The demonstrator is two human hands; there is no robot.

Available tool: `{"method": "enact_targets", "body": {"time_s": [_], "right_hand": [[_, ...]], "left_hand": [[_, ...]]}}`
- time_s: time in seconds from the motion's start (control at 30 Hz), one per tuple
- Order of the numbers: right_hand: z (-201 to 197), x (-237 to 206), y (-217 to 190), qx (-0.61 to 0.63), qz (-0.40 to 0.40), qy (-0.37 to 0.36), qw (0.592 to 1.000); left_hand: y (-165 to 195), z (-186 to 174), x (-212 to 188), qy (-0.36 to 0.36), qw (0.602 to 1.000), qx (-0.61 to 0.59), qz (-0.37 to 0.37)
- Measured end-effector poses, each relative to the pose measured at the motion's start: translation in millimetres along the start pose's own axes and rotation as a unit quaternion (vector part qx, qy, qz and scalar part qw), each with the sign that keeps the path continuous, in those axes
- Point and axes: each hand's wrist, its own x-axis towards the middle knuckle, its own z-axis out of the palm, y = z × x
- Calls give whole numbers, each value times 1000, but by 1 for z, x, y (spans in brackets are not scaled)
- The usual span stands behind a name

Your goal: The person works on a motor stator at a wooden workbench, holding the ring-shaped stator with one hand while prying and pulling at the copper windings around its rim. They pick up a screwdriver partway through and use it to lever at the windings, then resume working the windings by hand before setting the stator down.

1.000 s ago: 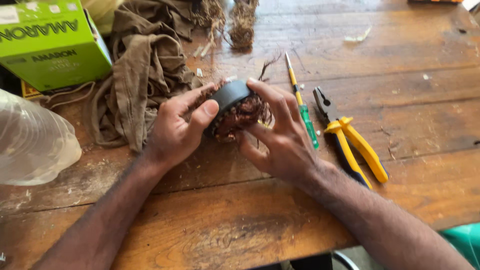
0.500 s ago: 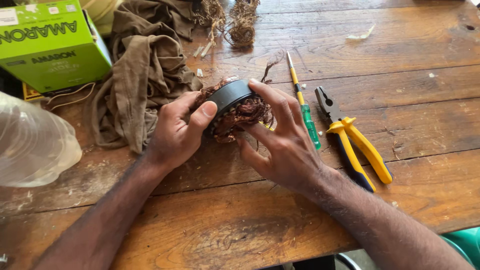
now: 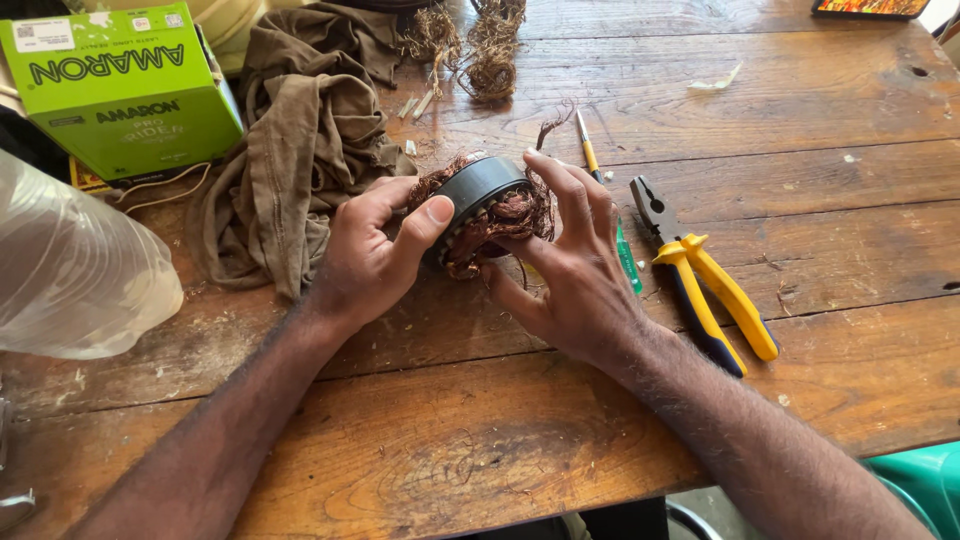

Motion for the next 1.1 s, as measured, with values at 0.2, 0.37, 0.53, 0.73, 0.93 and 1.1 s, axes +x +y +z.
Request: {"method": "enact_targets", "body": {"time_s": [0.2,0.37,0.53,0.73,0.93,1.1], "right_hand": [[-1,0,-1,6,1,-7,1000],[-1,0,1,6,-6,-4,1000],[-1,-1,1,16,3,-10,1000],[-4,0,0,21,4,-14,1000],[0,-1,3,34,2,-17,999],[6,-2,10,46,0,-21,999]], "left_hand": [[-2,1,1,-72,987,-116,-88],[-7,3,2,-94,985,-120,-78],[-10,2,1,-98,983,-125,-89],[-8,1,3,-114,987,-90,-74],[-3,-2,1,-113,992,-31,-57],[-7,-3,0,-106,994,-13,-10]]}}
